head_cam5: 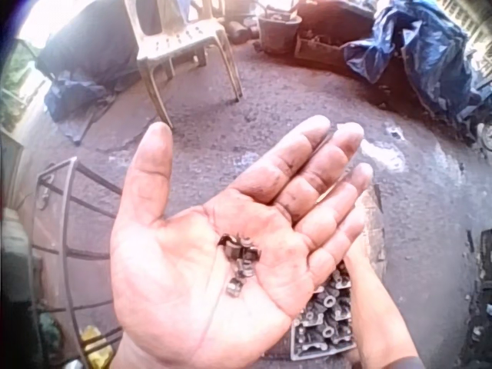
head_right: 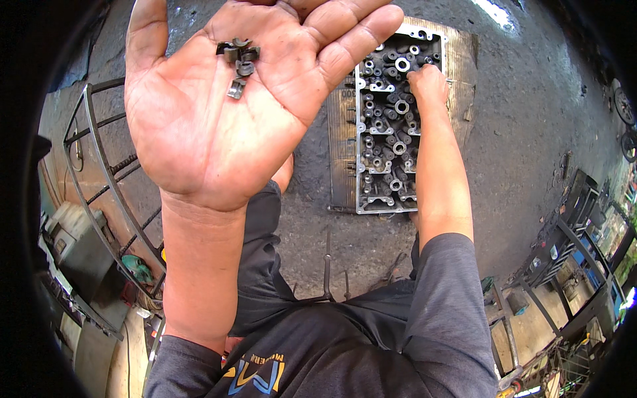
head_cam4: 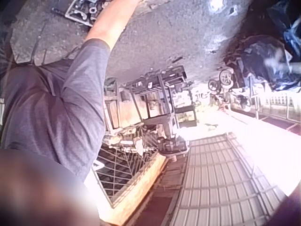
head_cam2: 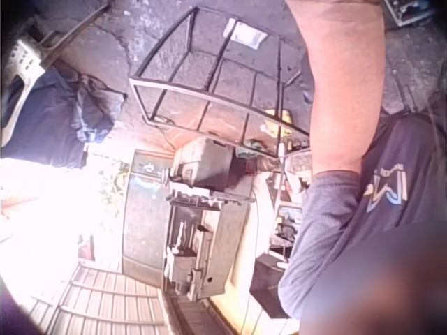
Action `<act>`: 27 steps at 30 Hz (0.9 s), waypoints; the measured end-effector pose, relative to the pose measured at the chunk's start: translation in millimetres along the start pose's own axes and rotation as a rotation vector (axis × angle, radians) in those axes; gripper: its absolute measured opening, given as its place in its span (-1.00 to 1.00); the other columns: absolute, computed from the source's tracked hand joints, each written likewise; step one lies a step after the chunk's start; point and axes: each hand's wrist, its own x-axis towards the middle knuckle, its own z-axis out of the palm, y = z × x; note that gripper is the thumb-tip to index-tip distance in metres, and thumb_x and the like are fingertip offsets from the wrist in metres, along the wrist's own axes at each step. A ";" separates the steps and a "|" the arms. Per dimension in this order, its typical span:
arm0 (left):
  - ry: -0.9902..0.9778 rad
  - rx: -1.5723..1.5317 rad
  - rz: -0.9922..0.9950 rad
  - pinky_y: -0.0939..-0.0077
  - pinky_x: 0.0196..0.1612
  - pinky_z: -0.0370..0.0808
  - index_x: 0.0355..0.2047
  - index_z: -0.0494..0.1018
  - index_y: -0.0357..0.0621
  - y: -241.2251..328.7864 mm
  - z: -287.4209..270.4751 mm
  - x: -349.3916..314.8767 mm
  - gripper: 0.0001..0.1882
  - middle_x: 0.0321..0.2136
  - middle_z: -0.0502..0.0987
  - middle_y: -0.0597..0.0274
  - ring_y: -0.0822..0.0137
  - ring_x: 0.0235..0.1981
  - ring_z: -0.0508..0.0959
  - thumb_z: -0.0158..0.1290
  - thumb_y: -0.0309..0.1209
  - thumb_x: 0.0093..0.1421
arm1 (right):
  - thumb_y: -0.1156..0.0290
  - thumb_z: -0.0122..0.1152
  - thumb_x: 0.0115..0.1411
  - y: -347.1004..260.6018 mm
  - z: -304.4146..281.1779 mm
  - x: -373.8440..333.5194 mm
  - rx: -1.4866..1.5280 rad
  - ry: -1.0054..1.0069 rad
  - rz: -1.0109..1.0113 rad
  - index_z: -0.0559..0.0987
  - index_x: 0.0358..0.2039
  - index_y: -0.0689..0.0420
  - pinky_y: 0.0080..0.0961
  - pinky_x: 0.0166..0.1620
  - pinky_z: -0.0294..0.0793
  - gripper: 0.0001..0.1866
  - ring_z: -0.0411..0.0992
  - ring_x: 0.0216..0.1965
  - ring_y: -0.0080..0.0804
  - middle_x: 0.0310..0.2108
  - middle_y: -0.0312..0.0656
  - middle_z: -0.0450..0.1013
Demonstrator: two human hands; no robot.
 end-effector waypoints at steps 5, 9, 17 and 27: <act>-0.002 -0.024 0.000 0.01 0.48 0.09 0.41 0.12 -0.43 -1.4 -0.4 1.1 0.14 0.38 0.20 -0.32 -0.14 0.44 0.15 -0.25 0.47 0.28 | 0.16 0.29 0.16 6.1 -1.3 -1.0 0.063 0.063 -0.036 0.74 -0.10 0.09 -0.06 0.09 0.53 -0.63 0.58 0.01 0.12 -0.10 0.10 0.64; -0.007 -0.046 -0.001 0.02 0.49 0.08 0.42 0.11 -0.43 -0.6 1.6 1.3 0.15 0.38 0.19 -0.33 -0.14 0.44 0.15 -0.26 0.49 0.28 | 0.16 0.35 0.18 14.3 -36.0 -20.1 0.341 0.199 -0.079 0.75 -0.12 0.12 -0.18 -0.03 0.56 -0.64 0.64 -0.14 -0.05 -0.24 0.03 0.67; -0.012 -0.098 -0.029 0.03 0.49 0.06 0.42 0.10 -0.42 3.2 6.7 12.8 0.18 0.38 0.18 -0.35 -0.14 0.44 0.14 -0.28 0.52 0.27 | 0.47 0.26 0.36 -52.4 -195.4 -191.1 1.015 0.280 -0.368 0.67 -0.07 0.30 -0.58 -0.09 0.53 -0.79 0.53 -0.26 -0.52 -0.23 -0.23 0.59; 0.017 -0.001 -0.014 0.11 0.46 0.09 0.43 0.18 -0.26 3.5 20.5 14.9 0.16 0.40 0.18 -0.21 -0.06 0.41 0.16 -0.26 0.57 0.22 | 0.75 0.36 0.03 -145.0 -239.0 -256.1 0.728 0.287 -0.984 0.66 -0.30 0.26 -0.45 -0.21 0.54 -0.79 0.55 -0.34 -0.32 -0.37 -0.13 0.57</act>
